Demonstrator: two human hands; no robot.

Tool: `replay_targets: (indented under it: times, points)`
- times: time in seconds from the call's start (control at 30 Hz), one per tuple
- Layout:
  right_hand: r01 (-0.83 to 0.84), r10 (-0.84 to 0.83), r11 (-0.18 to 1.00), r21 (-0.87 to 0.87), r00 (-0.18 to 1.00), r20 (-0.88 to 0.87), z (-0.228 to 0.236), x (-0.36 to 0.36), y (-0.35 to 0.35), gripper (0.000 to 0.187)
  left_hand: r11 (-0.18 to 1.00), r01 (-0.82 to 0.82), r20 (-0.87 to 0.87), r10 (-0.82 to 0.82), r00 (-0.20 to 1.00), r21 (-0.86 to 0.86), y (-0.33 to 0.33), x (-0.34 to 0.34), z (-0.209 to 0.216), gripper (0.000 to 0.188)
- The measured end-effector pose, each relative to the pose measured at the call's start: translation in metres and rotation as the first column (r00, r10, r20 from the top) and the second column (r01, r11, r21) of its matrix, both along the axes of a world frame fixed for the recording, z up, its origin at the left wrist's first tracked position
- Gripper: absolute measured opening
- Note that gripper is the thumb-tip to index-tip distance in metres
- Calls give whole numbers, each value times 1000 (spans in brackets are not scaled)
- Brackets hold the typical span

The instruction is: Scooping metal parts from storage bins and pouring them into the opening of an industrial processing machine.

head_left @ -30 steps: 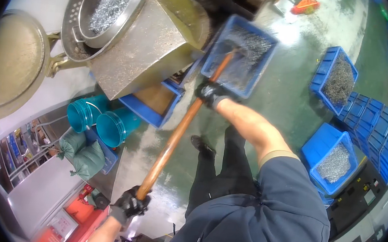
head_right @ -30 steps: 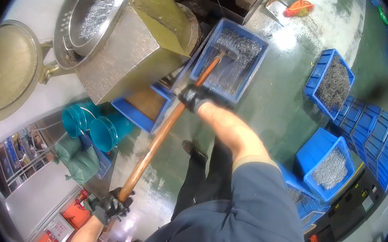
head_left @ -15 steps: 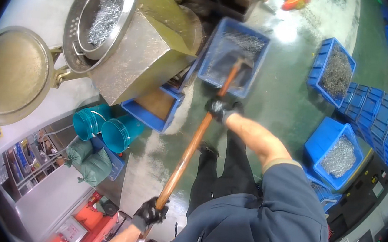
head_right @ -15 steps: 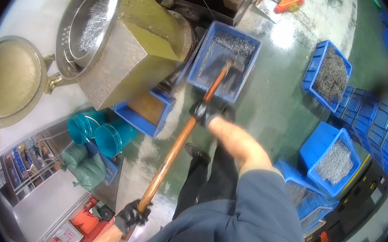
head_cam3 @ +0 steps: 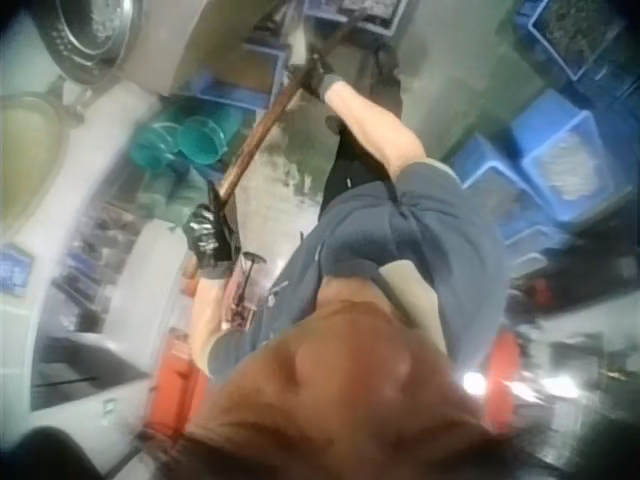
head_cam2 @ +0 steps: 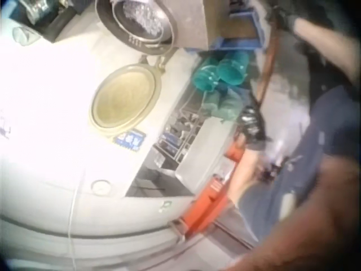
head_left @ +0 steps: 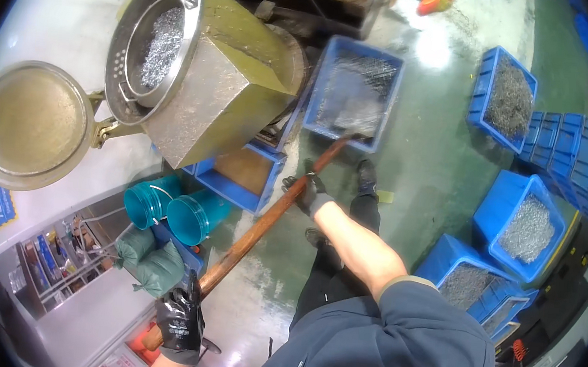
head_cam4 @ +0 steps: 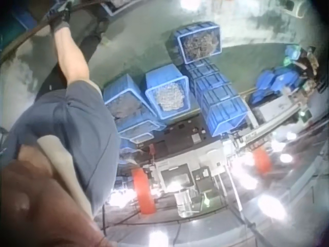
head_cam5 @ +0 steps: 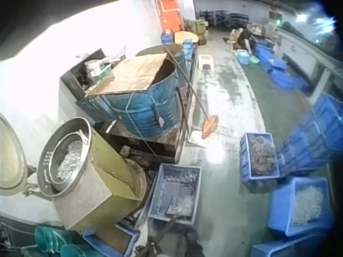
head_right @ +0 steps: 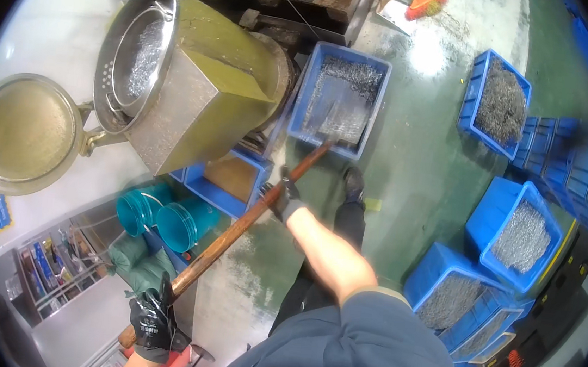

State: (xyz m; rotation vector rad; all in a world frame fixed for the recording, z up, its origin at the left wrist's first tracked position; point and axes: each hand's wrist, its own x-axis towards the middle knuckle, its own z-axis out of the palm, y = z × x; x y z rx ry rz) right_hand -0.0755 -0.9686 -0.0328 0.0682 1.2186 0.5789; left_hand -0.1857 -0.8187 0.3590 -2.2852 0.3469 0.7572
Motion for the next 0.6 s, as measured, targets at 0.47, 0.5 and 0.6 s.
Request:
replay_targets:
  times: [0.47, 0.5, 0.6]
  points:
    - [23, 49, 922, -386, 983, 176, -229, -9, -73, 34, 621, -699, -451, 541, 710, -356, -3, -89, -146, 57]
    - [-44, 197, 838, -544, 954, 226, -245, 4, -85, 33, 547, -706, -445, 548, 708, -449, -8, -95, -173, 55]
    - [-157, 222, 903, -400, 967, 124, -246, -13, -45, 35, 512, -745, -388, 640, 663, -429, 14, -160, -229, 54]
